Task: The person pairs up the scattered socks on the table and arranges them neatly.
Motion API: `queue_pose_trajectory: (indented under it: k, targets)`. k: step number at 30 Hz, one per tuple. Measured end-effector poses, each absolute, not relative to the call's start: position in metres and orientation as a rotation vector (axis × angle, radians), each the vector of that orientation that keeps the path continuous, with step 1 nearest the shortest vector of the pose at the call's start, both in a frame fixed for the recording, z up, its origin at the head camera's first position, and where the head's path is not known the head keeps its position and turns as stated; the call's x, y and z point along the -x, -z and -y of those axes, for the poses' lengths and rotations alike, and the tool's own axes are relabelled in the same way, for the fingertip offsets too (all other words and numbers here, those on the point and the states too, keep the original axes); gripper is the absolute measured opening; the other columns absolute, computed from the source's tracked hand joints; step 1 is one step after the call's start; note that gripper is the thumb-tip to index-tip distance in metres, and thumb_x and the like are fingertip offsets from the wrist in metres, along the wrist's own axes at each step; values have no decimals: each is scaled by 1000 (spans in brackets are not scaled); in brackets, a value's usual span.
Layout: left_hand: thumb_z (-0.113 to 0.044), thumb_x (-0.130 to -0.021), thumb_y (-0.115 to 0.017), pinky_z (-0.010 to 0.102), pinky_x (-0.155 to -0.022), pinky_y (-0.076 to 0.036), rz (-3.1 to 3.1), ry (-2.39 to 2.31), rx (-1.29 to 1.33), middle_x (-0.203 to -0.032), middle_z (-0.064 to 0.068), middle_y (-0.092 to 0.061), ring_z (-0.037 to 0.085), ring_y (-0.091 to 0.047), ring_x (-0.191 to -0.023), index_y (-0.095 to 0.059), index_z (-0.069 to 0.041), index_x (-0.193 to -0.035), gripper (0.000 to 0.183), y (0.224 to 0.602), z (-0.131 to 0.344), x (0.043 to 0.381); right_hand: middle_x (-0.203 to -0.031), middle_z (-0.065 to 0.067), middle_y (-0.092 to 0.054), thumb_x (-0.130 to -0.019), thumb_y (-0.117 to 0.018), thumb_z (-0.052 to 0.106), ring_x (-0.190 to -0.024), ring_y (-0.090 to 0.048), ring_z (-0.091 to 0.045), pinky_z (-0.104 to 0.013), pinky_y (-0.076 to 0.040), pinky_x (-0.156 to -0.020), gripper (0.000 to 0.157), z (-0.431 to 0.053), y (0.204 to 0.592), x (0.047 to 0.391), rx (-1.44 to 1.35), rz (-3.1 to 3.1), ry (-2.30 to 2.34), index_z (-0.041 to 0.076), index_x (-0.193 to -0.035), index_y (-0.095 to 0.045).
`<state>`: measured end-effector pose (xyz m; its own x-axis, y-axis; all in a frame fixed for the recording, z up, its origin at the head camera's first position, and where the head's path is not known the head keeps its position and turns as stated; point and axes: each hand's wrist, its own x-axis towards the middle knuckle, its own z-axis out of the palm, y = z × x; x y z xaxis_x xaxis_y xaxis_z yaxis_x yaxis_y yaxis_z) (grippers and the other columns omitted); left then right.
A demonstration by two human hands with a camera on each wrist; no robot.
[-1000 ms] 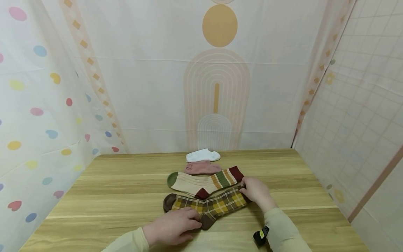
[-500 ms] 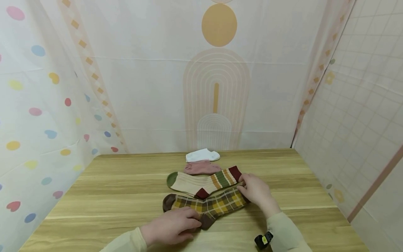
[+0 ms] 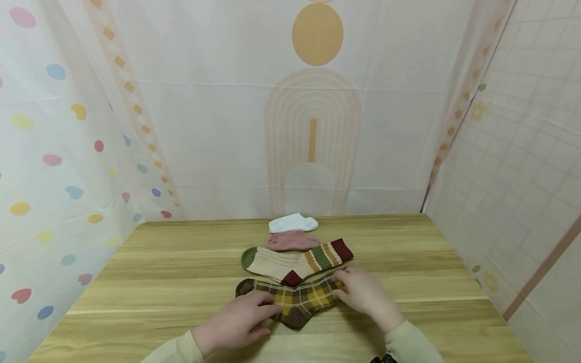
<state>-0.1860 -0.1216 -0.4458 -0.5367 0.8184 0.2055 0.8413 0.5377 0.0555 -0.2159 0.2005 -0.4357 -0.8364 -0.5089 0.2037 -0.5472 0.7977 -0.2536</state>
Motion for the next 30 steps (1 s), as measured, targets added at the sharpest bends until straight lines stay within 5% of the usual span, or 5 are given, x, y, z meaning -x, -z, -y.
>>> queue_pose_trajectory:
  k: [10,30]
  targets:
    - [-29,-84,-78,32,-76,-49,2639,198,1471,-111,5,-58,17,-52,-95,-69,-25,-122,39,450,124,186,-99,-1,-59,-86,-78,23,-88,-59,-21,-42,-51,-74,23,-199,440,209,-925,2908,-440,19,-108,-73]
    - [-24,-86,-76,32,-86,-49,2585,217,1581,-118,4,-61,18,-57,-104,-71,-25,-118,33,449,132,200,-105,-2,-61,-88,-75,19,-95,-60,-25,-45,-52,-79,21,-202,442,212,-988,2858,-562,18,-110,-72]
